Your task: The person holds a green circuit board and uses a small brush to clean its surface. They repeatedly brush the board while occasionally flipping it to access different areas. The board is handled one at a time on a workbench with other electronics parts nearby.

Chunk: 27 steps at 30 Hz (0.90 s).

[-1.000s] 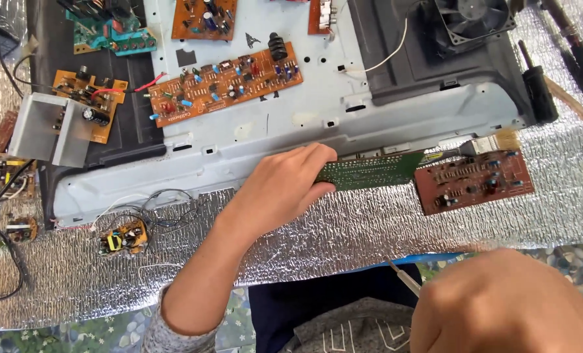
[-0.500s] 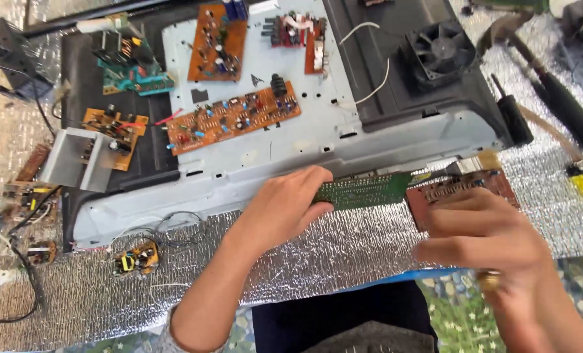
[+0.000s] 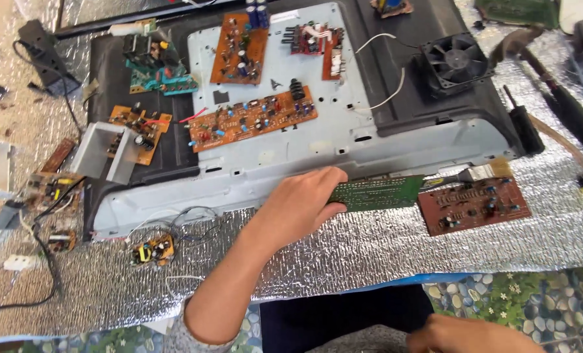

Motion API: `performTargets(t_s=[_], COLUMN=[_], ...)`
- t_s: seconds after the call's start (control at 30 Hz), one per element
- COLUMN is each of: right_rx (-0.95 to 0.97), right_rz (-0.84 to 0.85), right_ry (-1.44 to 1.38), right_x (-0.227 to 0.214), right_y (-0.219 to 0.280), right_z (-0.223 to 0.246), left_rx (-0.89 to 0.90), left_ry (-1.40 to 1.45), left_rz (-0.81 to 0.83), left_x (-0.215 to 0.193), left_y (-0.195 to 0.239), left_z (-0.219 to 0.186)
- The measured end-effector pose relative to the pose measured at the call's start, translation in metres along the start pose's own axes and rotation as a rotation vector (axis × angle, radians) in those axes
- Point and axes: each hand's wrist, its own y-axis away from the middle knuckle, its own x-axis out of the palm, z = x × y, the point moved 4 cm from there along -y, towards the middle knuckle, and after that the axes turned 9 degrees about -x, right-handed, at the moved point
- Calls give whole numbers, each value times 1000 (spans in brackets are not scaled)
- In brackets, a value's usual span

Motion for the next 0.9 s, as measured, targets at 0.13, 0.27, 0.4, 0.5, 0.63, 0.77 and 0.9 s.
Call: performTargets(t_s=[0.13,0.27,0.4,0.5,0.63,0.77,0.9], right_rx=[630,685,636,613,478,216,-447], right_rz=[238,71,226,145,-91,158,-494], right_ry=[-321,-886,-505,-309,155,38,-272], right_x=[73,87,82,72,57,-11,-69], right_y=[-38,-60,-80,-87,-87,-43,-4], right_z=[-117,-143,-167,-171,-127,10,64], left_rx=[33,14,26,35,32,29,4], left_ry=[20,16,16,15,5,6,-11], left_rz=[-34,-17,-14,-36,-34,-30,3], left_x=[-4,-2,-2,-3,-2,-3,0], left_y=[2,1,1,1,1,1,1], left_z=[-4,-2,-2,-4,-2,-2,0])
